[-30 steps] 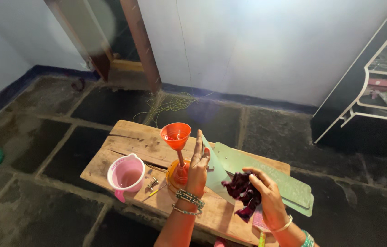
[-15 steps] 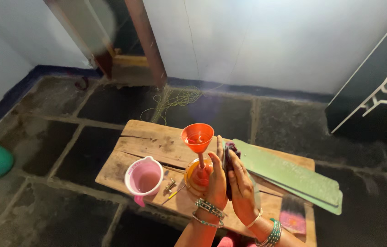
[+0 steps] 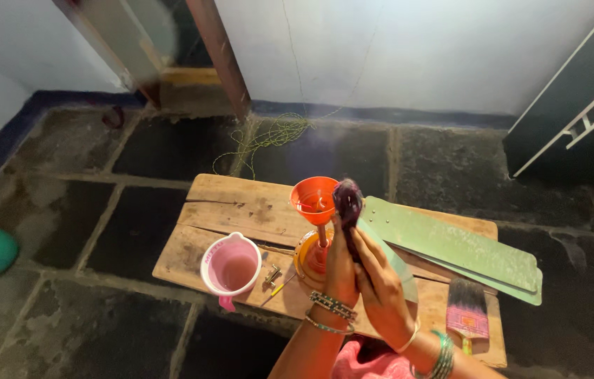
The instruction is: The person assembles a ceiling fan by inserting a red string through the orange motor housing and securing it with a metal clip. They then wipe the green fan blades with a dark cloth.
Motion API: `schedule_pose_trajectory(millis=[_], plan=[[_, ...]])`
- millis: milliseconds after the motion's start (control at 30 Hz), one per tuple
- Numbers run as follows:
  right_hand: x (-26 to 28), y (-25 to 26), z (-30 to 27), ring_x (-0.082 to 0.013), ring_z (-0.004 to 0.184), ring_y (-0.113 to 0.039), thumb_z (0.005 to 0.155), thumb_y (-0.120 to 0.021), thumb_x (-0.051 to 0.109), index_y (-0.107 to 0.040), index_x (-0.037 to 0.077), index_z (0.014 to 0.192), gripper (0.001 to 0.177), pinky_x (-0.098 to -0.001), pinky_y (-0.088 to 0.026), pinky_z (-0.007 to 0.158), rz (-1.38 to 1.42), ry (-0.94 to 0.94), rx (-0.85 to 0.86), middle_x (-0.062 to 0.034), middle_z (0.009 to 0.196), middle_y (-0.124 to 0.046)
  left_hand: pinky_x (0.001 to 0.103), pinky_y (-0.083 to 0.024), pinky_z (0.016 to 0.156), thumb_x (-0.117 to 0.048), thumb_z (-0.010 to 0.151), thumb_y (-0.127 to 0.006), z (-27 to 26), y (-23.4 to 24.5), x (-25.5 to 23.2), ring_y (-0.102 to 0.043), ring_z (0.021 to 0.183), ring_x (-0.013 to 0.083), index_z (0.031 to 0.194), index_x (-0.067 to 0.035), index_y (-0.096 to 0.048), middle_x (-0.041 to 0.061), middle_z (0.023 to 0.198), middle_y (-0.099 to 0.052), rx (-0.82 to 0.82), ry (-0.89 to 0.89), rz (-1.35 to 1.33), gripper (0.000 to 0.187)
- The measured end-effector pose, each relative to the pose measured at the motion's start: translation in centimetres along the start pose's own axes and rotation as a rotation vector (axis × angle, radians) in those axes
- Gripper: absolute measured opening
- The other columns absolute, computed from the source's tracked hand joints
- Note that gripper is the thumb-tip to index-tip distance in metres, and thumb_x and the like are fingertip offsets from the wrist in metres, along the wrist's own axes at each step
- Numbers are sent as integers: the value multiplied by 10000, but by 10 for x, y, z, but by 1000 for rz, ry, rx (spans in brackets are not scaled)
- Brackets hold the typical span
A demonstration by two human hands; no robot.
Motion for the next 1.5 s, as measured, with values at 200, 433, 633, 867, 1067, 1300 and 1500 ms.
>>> schedule_pose_trajectory(millis=[200,433,633,867,1067,1300,1500], plan=[[-46,12,-46,-265,1035,-714,871,-581,-28,-655,41,1272,414,-312,-562,872,-148,-173,126,-124,1215,-703,325,-278,1179,-433,990,-524,4,-5,-39,-341,1475,172,1625,-150,-228,52,1670,-291,8,-237,273,756],[-73,26,-6,-242,1268,-597,941,-537,-12,-645,7,1335,409,-333,-447,1057,252,-372,52,-134,1431,-611,358,-348,1152,-430,987,-515,-12,-21,-27,-395,1451,239,1628,-160,-209,104,1658,-319,82,-123,357,760],[-11,-3,48,-301,1501,-404,967,-423,47,-482,-2,1500,539,-380,-293,1215,257,-154,37,-154,1615,-438,335,-222,1241,-509,1054,-430,-31,-53,-33,-248,1564,205,1644,-90,-149,99,1714,-252,290,-293,470,777],[-61,-17,27,-299,1407,-525,992,-465,50,-542,30,1438,453,-354,-411,1130,64,-208,13,-159,1551,-526,286,-320,1141,-499,994,-476,-23,-12,-22,-384,1465,158,1643,-180,-223,60,1654,-359,115,-136,406,765],[-111,-15,-4,-277,1262,-652,950,-523,48,-637,73,1339,406,-320,-501,1033,-69,-407,35,-138,1432,-645,341,-380,923,-383,1071,-583,-18,25,-17,-426,1048,197,1747,-228,-316,143,1194,-443,-22,-56,181,743],[-28,-25,24,-324,1351,-573,1006,-500,53,-562,12,1425,426,-363,-424,1123,199,-163,-31,-181,1464,-593,336,-357,1135,-376,1027,-485,-15,-3,-18,-460,1386,171,1632,-167,-236,61,1578,-432,97,-171,150,686],[-16,-15,-12,-337,1362,-558,1000,-516,24,-549,17,1433,434,-367,-460,1081,-20,-66,6,-199,1510,-544,354,-324,1181,-438,1037,-410,-10,-8,-28,-356,1486,216,1641,-213,-153,57,1674,-277,0,-146,153,694]])
Point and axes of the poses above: each hand's wrist, its own z-axis towards the middle knuckle, its own y-axis out of the back of the hand, x = y × z, the point moved 9 cm from there along z, towards the middle knuckle
